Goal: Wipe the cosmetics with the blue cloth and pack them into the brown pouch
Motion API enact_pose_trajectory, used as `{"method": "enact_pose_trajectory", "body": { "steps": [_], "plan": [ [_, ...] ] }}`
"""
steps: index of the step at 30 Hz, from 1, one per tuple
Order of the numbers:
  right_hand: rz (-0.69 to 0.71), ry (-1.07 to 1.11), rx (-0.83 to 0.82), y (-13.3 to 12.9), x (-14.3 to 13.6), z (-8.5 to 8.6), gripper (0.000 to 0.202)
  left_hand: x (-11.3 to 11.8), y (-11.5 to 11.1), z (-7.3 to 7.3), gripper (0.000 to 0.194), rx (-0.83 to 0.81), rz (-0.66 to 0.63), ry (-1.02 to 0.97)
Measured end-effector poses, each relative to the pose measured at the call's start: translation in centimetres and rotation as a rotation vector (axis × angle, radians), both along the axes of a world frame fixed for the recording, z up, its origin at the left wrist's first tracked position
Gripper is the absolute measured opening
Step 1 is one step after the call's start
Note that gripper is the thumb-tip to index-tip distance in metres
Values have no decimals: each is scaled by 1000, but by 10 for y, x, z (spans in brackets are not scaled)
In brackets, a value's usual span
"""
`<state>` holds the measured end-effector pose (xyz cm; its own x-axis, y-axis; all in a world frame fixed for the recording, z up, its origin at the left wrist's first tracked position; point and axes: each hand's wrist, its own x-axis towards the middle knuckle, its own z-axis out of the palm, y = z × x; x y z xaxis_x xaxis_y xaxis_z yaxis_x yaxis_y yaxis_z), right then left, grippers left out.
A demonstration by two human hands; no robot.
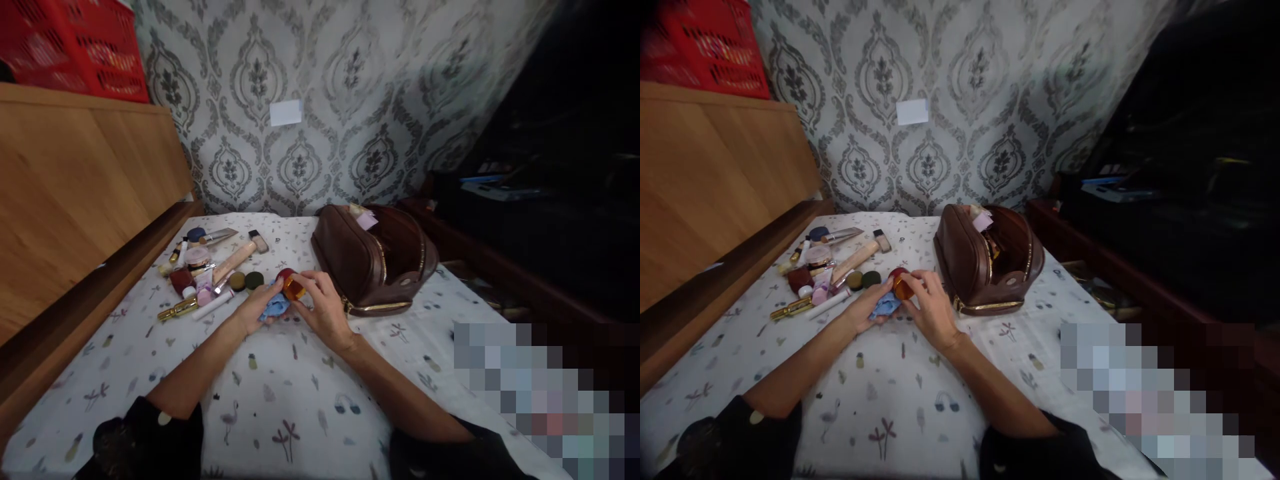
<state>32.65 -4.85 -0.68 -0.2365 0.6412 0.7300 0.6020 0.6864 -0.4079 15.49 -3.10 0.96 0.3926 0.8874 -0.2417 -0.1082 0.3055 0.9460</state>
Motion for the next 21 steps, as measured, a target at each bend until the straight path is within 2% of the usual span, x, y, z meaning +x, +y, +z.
{"method": "enact_pose_trajectory", "body": {
  "steps": [6,12,15,18,21],
  "plan": [
    [-45,-13,4,-6,-3,5,42,4,-4,-1,64,81,164,152],
    [-63,-10,-62,-7,-3,9,38,1,-6,-1,51,420,296,295],
    [-26,73,-160,-8,-3,12,40,2,-9,2,42,530,341,315],
    [29,225,-332,-8,-2,18,41,7,-14,8,38,529,351,285],
    [109,413,-489,-8,0,24,38,11,-19,16,33,422,429,187]
  ]
}}
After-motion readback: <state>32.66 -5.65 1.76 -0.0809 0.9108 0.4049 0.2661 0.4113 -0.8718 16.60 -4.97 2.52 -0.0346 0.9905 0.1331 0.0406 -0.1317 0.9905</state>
